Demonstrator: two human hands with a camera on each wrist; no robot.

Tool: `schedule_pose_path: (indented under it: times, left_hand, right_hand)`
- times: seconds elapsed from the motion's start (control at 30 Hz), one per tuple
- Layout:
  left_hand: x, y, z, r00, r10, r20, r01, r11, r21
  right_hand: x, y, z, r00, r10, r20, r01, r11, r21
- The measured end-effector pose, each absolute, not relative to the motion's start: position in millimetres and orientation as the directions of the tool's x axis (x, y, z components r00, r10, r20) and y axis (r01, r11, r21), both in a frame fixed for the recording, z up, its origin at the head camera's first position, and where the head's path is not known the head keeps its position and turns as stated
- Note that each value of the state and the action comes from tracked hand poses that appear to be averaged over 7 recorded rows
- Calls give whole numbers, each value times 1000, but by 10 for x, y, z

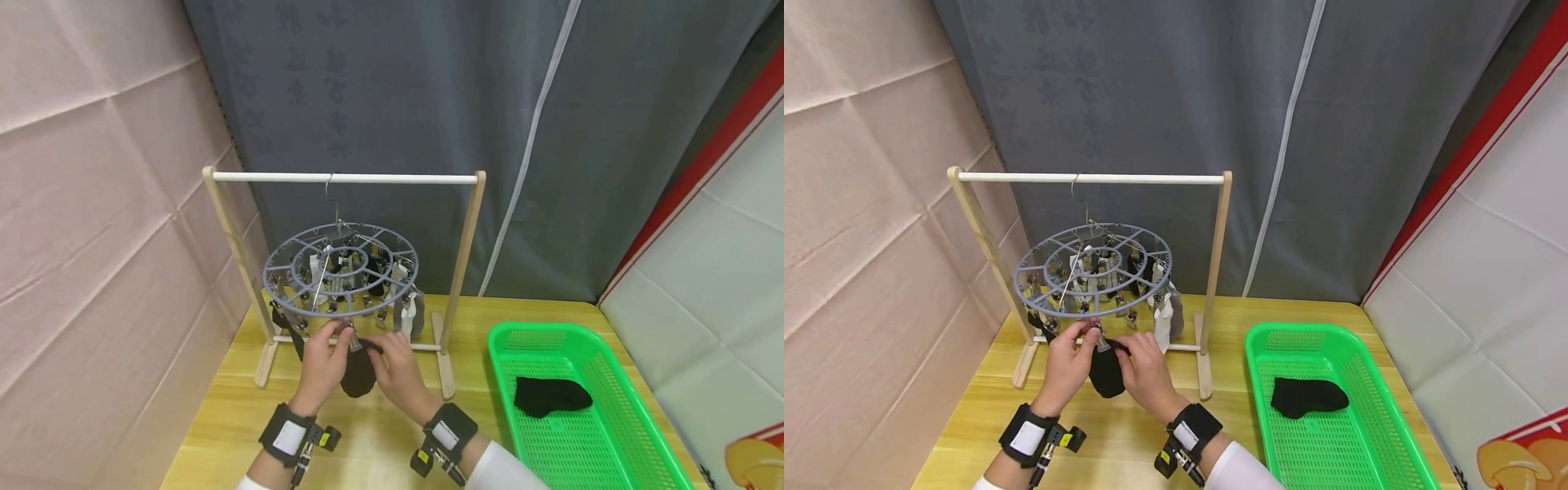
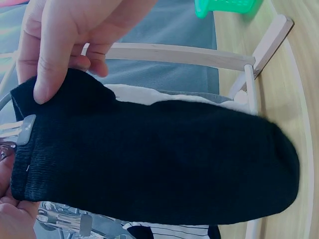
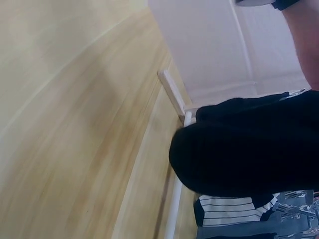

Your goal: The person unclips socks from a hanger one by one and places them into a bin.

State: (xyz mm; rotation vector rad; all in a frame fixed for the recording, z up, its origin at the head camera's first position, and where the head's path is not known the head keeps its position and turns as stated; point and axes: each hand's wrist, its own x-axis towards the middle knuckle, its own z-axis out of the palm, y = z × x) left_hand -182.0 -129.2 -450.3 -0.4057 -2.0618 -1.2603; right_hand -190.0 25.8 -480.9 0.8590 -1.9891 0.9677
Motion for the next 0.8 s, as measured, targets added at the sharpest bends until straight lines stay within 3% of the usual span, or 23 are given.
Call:
schedule_pose_path:
  times: [0.8]
  left_hand:
    - [-1865,-1272,-4560,-652,-90,752,603,539,588]
  right_hand:
    - [-1906,297,-4881,-508,-210,836,-802,470,-369]
